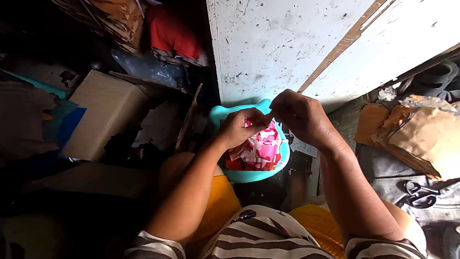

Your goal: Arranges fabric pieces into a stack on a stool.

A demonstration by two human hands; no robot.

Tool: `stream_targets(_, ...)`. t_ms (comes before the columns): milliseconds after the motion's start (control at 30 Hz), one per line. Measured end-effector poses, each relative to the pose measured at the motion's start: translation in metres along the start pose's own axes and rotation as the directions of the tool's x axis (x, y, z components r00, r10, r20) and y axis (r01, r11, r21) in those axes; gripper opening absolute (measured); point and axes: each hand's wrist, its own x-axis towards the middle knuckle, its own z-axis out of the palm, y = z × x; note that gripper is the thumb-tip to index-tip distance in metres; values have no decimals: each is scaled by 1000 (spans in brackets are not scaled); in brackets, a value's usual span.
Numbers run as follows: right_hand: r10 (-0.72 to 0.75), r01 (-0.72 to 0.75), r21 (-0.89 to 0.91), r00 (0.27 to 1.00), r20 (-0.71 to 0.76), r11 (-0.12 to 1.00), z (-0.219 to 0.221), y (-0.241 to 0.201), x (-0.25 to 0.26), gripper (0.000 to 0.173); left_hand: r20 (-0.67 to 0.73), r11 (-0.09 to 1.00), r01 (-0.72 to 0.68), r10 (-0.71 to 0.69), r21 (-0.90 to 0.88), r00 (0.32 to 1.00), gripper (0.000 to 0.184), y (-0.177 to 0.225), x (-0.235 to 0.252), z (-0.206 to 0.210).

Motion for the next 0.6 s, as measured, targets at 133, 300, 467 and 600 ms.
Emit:
stream_targets(133, 4, -5, -46, 1000, -13, 999, -19, -4, 3, 7, -28, 998, -20, 22, 57, 999, 8, 2, 1, -9)
stream_targets(300, 113, -104, 110, 991, -77, 988, -25, 2, -1, 11, -41, 996, -45, 48, 81, 998, 13, -8, 1, -28)
stream_targets(467, 104, -80, 172, 986, -131, 982, -8, 4, -3, 17, -199, 972, 41, 6, 232, 980, 11, -11, -2, -30)
stream_targets(600, 30, -43, 158, 996, 85, 987, 2, 3, -12, 18, -298, 987, 96, -55, 126, 953, 13, -7, -1, -26)
